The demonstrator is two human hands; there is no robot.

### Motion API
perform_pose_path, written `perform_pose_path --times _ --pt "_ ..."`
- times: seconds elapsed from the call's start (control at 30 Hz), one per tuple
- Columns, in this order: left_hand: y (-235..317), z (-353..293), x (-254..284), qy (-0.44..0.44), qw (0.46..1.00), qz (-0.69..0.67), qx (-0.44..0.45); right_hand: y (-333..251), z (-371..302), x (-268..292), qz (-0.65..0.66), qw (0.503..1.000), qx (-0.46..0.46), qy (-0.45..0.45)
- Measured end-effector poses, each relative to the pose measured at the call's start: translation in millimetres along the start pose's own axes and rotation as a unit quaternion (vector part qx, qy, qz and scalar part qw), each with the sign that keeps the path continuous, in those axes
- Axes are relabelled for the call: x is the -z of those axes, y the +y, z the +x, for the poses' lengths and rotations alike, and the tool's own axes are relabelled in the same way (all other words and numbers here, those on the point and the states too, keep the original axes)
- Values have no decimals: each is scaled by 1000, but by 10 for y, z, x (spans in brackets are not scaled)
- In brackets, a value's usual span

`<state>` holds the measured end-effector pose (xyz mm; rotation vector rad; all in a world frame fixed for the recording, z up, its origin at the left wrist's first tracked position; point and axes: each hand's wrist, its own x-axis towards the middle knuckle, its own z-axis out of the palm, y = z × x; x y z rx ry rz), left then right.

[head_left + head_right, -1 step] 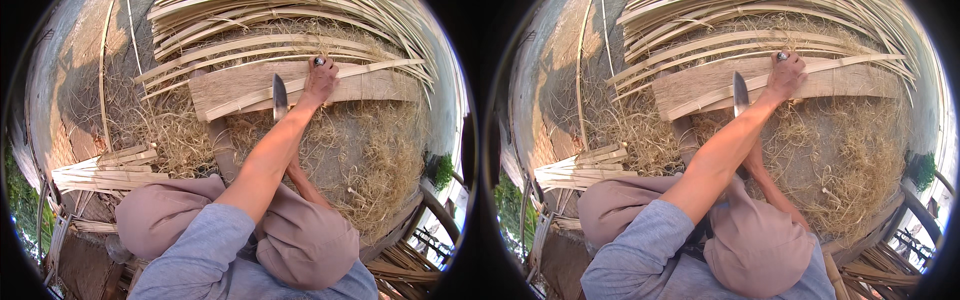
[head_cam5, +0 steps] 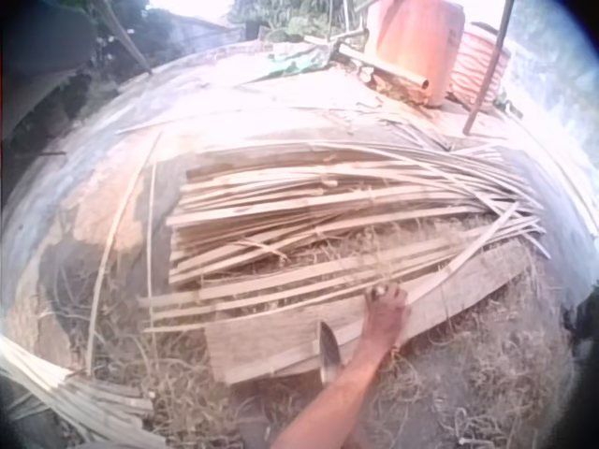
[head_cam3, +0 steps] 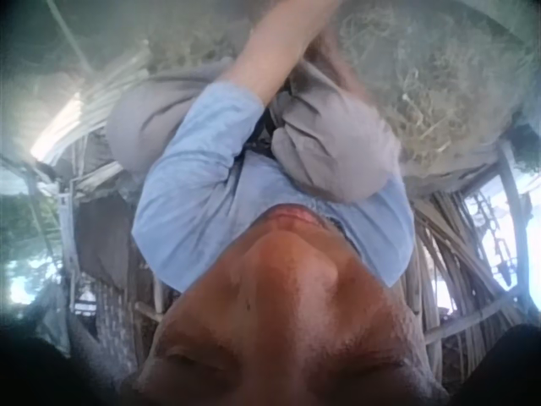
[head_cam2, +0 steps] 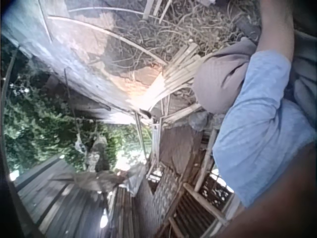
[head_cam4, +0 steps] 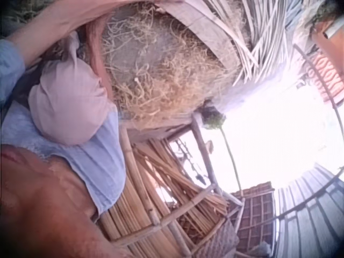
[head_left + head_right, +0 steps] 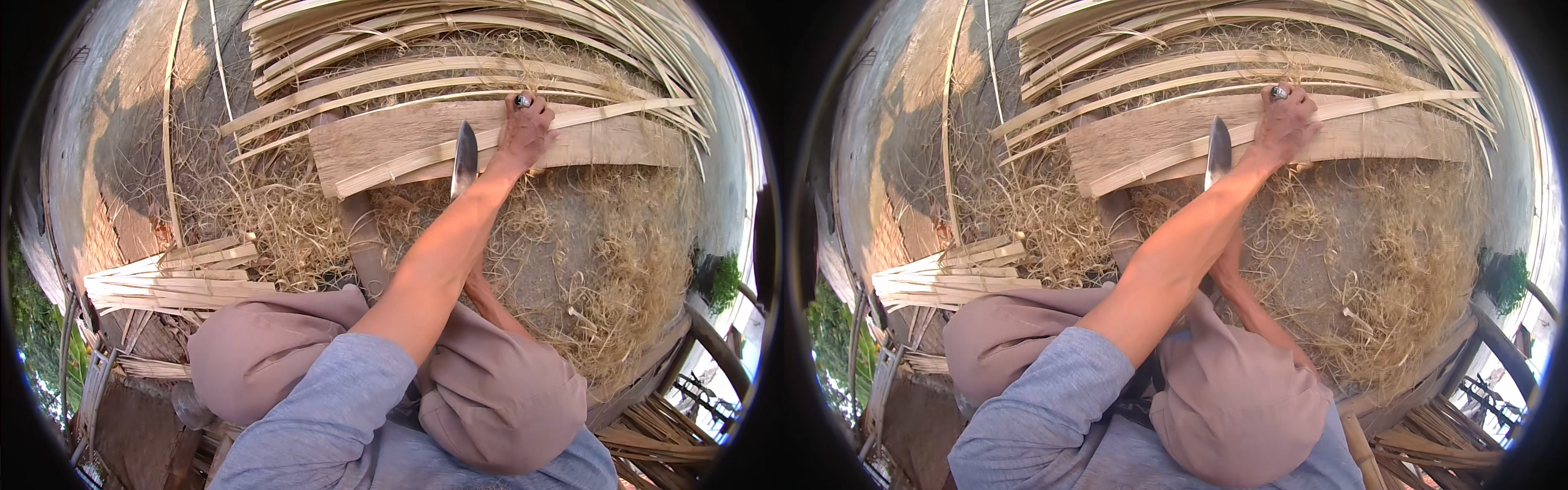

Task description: The person sits on the ground and uses a knife to split long bamboo strips into thinner slats. The person repeatedly positions the bamboo on a wooden block, strikes it with the knife to split it, and places the finished slats into a pile.

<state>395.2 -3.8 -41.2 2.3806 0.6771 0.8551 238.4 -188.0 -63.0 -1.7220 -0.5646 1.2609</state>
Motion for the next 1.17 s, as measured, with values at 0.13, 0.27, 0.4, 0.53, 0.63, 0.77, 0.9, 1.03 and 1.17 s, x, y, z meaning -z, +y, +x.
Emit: perform_pose_path --times 0.13,0.27,0.4,0.53,0.63,0.77,0.9,1.03,1.17 --pt "-38 53 28 21 1000 4 -11 59 -83 -183 -24 1000 -1 10" --pt "-26 8 31 9 1000 -17 -8 278 66 -88 42 998 -20 -38" --pt "-43 -90 83 12 1000 -3 -10 -58 114 -84 46 998 23 -48" --pt "-9 25 115 -4 1000 -21 -13 315 138 -254 -102 985 137 2" --pt "-84 48 143 -4 1000 -15 -14 -1 174 -128 13 998 -39 -48" --pt "-87 -3 136 16 1000 -20 -16 -428 -22 -335 -183 957 224 -2" --pt "-46 -43 129 -1 999 -28 -17 -401 121 -245 4 995 55 -79" --pt "-28 -76 124 2 1000 -9 -5 -318 39 -328 -18 991 12 -136" --pt "-50 -77 151 -8 999 -34 -17 -377 98 -273 55 984 -77 -153"
